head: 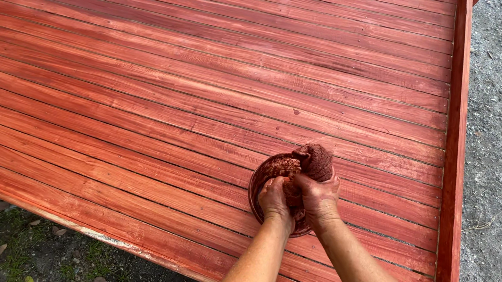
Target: The person wipes red wood stain onto the slats and frame of a wooden bench using a cloth, dipping the cloth into a bucket of stain. They work across the bench seat, then move to the edges, legs, and end posts, rubbing the stain into the bare wood surfaces.
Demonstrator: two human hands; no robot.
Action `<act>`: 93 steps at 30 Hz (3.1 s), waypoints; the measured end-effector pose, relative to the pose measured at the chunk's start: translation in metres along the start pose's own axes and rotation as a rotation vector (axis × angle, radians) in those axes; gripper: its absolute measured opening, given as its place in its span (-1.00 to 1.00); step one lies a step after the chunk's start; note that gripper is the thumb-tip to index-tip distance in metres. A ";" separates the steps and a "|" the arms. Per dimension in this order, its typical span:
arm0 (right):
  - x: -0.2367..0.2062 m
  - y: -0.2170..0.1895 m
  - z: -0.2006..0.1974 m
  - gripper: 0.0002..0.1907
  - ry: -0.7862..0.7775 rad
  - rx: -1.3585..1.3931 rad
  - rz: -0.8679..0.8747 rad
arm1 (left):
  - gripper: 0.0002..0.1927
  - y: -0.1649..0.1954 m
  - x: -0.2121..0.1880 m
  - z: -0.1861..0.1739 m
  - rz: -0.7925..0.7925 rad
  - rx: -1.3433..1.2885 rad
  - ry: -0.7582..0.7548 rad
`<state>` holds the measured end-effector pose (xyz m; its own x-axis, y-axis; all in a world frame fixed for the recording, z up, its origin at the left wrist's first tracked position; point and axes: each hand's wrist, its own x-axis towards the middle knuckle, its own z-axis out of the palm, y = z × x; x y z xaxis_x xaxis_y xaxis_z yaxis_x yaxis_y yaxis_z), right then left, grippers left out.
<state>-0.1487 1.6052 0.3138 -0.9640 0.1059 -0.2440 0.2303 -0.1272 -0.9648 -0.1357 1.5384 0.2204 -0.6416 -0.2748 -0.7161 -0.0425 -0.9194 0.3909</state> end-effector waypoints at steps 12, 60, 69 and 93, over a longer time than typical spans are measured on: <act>0.022 0.033 -0.027 -0.54 -0.294 0.067 -0.008 | -0.96 0.009 -0.003 0.004 -0.032 0.167 0.134; 0.005 0.027 0.020 -0.88 0.040 0.034 0.083 | -0.31 0.024 -0.028 -0.025 0.828 1.357 -0.327; 0.014 0.038 0.007 -0.80 -0.025 -0.316 -0.149 | -0.78 -0.005 0.037 -0.030 -0.290 -0.017 -0.457; -0.014 0.025 0.028 -0.73 0.237 0.121 0.103 | -0.88 -0.014 0.010 -0.019 0.092 -0.095 -0.026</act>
<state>-0.1328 1.5725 0.2962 -0.8750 0.3125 -0.3697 0.2938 -0.2643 -0.9186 -0.1275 1.5435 0.1965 -0.6591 -0.3533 -0.6639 0.0893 -0.9133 0.3973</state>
